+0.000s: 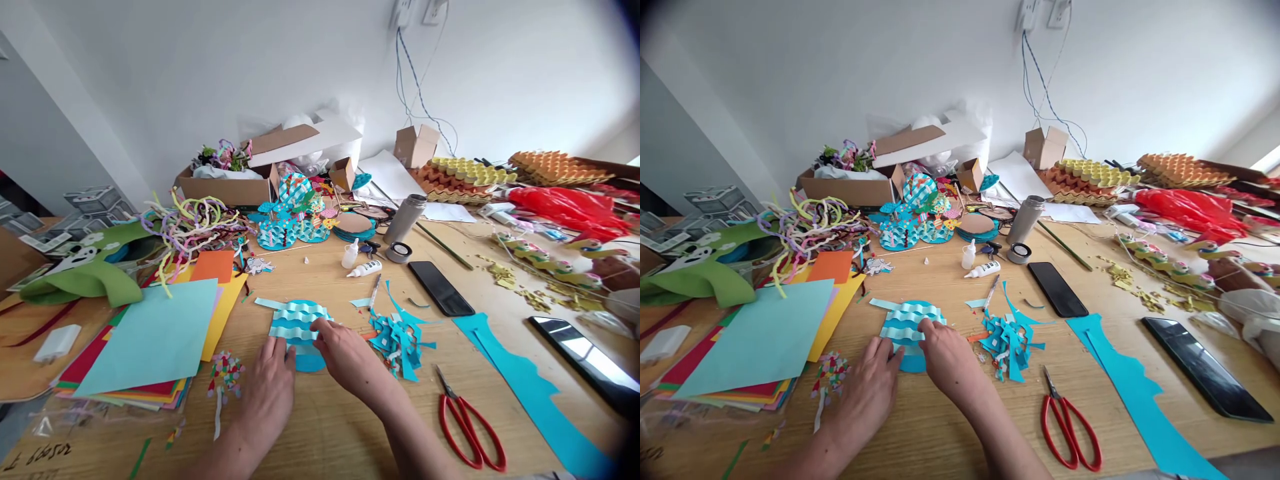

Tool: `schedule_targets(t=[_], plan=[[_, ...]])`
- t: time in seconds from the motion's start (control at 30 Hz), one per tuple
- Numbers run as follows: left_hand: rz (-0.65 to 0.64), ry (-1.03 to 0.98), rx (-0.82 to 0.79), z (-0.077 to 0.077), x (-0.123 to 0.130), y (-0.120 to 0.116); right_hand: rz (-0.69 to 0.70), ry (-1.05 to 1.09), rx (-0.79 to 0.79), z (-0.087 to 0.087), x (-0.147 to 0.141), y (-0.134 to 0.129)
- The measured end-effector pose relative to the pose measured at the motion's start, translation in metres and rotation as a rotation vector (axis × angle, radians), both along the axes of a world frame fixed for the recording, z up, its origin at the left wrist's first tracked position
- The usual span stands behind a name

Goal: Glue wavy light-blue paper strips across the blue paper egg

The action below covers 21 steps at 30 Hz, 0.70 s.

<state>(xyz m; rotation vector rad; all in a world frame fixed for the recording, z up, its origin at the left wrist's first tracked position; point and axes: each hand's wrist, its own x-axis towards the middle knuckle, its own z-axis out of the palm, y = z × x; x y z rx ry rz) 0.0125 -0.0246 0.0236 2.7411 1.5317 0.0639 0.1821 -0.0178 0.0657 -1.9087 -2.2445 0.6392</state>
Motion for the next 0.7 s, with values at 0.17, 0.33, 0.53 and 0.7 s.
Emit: schedule_targets(t=[0.17, 0.33, 0.53, 0.7], plan=[[-0.004, -0.037, 0.001, 0.000, 0.001, 0.002, -0.089, 0.165, -0.085, 0.000, 0.012, -0.003], [-0.026, -0.129, -0.003, 0.010, 0.002, 0.003, -0.182, 0.516, -0.171, -0.019, 0.013, 0.003], [-0.041, -0.130, 0.015, 0.012, 0.005, 0.010, -0.206, 0.905, -0.282, -0.030, 0.015, 0.011], [-0.054, -0.127, 0.095, 0.005, 0.009, 0.015, -0.205, 0.955, -0.298, -0.036, 0.018, 0.011]])
